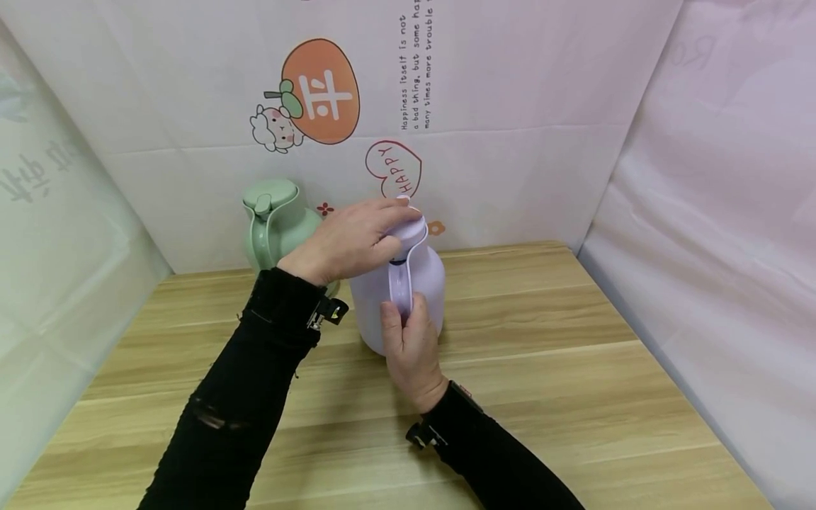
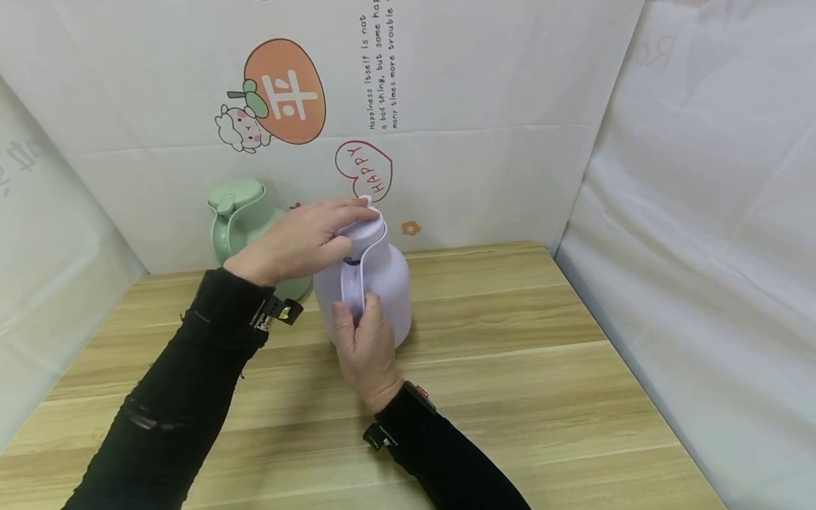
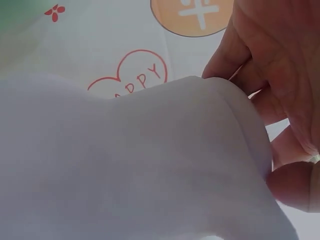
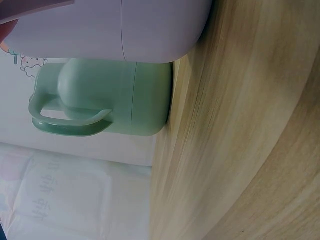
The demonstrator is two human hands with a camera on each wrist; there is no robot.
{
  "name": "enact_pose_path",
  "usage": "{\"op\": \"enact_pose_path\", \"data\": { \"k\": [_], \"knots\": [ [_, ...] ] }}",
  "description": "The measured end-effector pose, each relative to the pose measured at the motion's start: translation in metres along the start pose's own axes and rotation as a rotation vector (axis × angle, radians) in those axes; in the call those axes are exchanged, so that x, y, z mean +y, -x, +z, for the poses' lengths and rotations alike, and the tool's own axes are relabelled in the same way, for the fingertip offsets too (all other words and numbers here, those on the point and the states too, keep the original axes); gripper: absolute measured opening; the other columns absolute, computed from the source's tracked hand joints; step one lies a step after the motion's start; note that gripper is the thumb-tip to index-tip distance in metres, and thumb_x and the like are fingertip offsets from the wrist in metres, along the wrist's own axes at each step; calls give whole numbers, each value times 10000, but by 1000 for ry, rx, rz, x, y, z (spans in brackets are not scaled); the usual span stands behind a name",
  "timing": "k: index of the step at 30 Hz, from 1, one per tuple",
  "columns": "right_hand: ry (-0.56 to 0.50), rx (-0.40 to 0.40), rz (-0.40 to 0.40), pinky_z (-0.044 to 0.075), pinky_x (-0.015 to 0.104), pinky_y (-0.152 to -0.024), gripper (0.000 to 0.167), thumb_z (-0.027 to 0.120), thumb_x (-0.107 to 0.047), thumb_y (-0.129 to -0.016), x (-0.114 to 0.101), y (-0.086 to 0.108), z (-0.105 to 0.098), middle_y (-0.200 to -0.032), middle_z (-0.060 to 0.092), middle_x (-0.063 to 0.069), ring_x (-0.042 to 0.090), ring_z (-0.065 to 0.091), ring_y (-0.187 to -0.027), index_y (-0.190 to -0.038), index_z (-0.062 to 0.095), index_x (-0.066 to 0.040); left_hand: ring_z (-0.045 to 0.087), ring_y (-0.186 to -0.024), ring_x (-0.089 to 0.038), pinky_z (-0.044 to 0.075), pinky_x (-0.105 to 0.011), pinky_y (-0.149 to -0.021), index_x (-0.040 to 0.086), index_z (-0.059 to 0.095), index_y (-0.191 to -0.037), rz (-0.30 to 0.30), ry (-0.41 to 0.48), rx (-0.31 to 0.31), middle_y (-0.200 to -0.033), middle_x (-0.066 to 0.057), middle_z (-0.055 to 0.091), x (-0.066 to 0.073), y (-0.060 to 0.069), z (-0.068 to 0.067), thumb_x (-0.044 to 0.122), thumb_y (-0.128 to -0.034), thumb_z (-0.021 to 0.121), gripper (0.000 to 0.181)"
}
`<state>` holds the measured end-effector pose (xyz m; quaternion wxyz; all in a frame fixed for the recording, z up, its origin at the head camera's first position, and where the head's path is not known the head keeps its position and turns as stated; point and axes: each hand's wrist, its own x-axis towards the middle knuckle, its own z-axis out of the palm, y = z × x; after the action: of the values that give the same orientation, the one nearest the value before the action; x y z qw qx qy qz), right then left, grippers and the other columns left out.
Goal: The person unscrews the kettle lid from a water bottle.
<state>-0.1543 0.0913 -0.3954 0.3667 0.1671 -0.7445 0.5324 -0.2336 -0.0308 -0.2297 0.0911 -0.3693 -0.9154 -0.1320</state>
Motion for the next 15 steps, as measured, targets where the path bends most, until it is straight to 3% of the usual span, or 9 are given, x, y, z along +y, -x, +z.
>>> {"op": "enact_pose_path", "data": {
  "k": [15],
  "knots": [
    [-1, 7, 3, 519, 400, -674, 372, 503, -364, -1104, 0, 0, 1, -890, 642, 152, 266, 636, -779, -1086, 524, 7, 510, -1431, -294, 382, -480, -1181, 211, 601, -1479, 44, -80, 17, -1532, -88, 563, 2, 1, -4, 318, -1035, 508, 466]
  ]
}}
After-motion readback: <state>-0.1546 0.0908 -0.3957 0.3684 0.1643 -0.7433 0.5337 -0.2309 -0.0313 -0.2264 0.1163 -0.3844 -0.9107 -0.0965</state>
